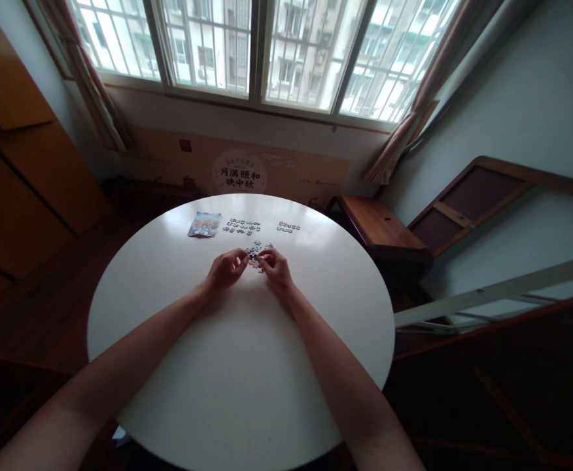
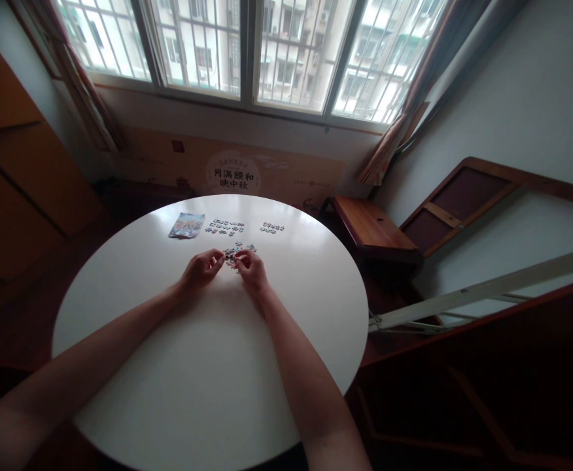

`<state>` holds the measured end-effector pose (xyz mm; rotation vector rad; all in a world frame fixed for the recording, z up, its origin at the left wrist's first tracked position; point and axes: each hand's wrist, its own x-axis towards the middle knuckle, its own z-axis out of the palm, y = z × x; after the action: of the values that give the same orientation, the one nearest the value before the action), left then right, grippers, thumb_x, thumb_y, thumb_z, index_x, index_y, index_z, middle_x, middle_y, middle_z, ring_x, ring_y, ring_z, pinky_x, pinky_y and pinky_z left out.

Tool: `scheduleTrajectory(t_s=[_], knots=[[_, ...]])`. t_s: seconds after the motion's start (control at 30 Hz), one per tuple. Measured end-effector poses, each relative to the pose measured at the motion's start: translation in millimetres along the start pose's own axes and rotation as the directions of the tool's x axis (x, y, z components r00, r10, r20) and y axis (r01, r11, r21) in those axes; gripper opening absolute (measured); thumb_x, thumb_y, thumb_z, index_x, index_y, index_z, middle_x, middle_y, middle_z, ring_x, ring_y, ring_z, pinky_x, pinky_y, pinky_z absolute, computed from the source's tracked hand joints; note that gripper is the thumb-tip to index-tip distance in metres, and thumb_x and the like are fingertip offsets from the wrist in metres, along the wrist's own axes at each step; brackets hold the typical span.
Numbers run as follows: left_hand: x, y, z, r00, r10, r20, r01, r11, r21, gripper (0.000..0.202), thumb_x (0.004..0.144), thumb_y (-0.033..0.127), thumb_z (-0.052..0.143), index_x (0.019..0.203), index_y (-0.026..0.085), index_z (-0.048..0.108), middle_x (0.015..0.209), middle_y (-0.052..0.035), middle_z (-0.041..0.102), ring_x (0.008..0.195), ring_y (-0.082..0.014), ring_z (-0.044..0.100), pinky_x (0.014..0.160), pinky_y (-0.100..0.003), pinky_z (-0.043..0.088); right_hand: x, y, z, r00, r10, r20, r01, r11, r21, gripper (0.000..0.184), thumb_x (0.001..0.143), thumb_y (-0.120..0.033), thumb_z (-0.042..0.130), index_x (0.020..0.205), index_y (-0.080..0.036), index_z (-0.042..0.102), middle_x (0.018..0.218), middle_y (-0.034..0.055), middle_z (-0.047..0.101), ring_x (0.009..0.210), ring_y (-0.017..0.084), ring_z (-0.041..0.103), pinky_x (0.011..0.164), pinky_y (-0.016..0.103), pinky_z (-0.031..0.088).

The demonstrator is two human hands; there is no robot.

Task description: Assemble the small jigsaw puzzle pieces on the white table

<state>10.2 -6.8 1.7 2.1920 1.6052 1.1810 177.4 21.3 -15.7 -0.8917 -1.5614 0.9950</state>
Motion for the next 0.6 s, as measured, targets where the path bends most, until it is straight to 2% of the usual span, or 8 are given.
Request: scheduleTrajectory(t_s=[0.37,0.6], knots=[[1.0,-0.3,-0.3,0.999,0.011,0.033,-0.011,1.0,-0.006,0.021,0.086,0.034,0.048,0.084,0.019,0.062,0.062,0.0004,0.061,0.054,-0.0127,0.055,0.054,-0.022,0.039,0.7,1.4,0.7,1.0,0.008,-0.001,-0.008,1.0,0.024,0.016,0.073,-0.032,0.061,0.078,-0.018,0.056,0.061,-0.001,0.06,0.052,0.011,0.057,0.05,0.022,0.048],[0.4,-2.3,0.4,0.998,-0.02,0.054,0.02,1.0,-0.006,0.021,0.087,0.035,0.046,0.086,0.02,0.061,0.061,0.0014,0.06,0.052,-0.0123,0.053,0.053,-0.021,0.038,0.3,0.9,0.6,1.0,-0.01,0.011,0.009,1.0,0.009,0.016,0.075,-0.033,0.061,0.081,-0.018,0.057,0.062,-0.0008,0.06,0.053,0.011,0.057,0.05,0.023,0.047]])
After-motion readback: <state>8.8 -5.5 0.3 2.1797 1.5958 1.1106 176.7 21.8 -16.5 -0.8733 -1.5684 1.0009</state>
